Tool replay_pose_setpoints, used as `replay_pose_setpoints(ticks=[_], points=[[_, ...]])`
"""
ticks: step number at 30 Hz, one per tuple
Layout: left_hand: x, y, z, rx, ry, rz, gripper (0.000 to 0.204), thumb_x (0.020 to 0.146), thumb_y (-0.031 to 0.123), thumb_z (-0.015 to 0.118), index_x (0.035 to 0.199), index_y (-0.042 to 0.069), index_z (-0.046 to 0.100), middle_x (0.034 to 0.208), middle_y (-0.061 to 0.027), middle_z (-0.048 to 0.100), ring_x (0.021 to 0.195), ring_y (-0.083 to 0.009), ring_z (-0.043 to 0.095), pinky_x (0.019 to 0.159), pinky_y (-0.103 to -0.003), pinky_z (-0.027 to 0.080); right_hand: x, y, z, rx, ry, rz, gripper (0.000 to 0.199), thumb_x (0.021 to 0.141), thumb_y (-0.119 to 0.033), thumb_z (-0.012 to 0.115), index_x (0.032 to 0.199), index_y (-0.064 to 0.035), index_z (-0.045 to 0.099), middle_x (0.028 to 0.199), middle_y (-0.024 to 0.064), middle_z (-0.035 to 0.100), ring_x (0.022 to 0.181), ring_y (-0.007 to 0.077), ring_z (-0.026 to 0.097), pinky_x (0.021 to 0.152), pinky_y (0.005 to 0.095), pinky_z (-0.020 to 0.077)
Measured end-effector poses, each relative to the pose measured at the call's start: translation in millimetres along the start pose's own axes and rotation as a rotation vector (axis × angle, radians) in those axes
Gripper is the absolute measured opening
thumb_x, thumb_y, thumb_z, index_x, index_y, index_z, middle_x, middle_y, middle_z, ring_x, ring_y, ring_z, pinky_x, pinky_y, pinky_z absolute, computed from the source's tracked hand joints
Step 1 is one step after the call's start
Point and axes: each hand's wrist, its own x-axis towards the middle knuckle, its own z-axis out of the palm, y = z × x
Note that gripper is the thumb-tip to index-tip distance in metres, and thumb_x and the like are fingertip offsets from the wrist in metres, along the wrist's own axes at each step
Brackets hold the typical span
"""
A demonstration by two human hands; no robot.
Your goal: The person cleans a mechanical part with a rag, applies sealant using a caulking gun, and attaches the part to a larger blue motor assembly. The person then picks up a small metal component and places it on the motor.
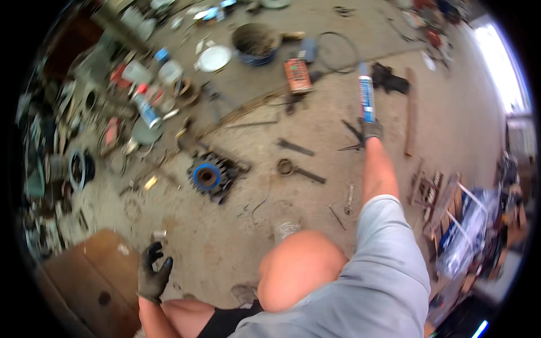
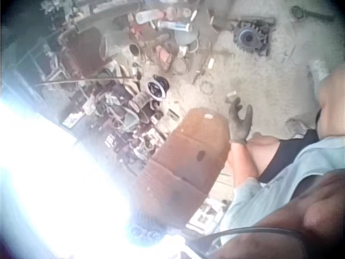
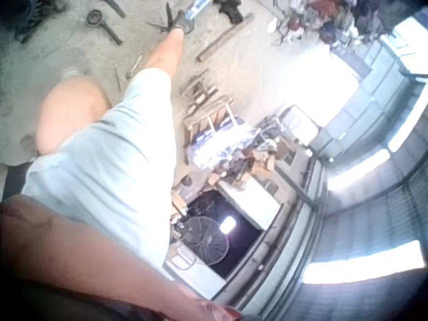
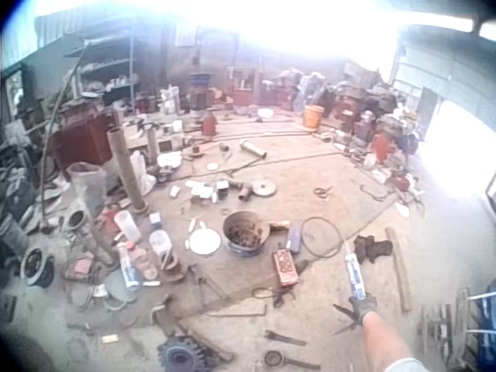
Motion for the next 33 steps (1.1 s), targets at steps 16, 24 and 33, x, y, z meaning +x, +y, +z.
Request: replay_pose_setpoints(ticks=[16, 24, 33], points=[[-97.2, 37.9, -8.7, -0.09, 0.254, -0.191, 0.065, 0.087, -0.001, 0.085, 0.147, 0.001, 0.06, 0.146, -0.0149, 0.067, 0.122, -0.0276, 0.068, 0.106, -0.041, 0.055, -292.3, -379.9, 118.9, 0.544, -1.161, -0.81, 0.064, 0.104, -0.055, 0.073, 0.136, -0.0005, 0.071, 0.112, 0.0125, 0.079, 0.096, 0.0211, 0.075, 0.087, 0.0326, 0.0609], [-97.7, 91.3, -12.6, -0.009, 0.178, 0.1, 0.066, 0.084, 0.002, 0.088, 0.145, 0.001, 0.062, 0.143, -0.0204, 0.067, 0.125, -0.0335, 0.068, 0.107, -0.043, 0.055, -418.2, -417.7, 204.9, 0.402, -1.617, -0.576, 0.045, 0.103, -0.031, 0.078, 0.134, 0.0001, 0.069, 0.116, 0.0092, 0.076, 0.104, 0.017, 0.074, 0.09, 0.0315, 0.062], [-118.3, 53.1, -25.0, 0.124, 0.137, 0.114, 0.068, 0.083, 0.014, 0.092, 0.144, 0.001, 0.063, 0.137, -0.0224, 0.07, 0.126, -0.0424, 0.068, 0.107, -0.049, 0.055, -455.2, -361.7, 72.2, 0.43, -1.555, -0.928, 0.052, 0.089, -0.015, 0.091, 0.136, -0.0053, 0.072, 0.123, 0.0077, 0.08, 0.108, 0.0161, 0.075, 0.102, 0.0349, 0.0601]])
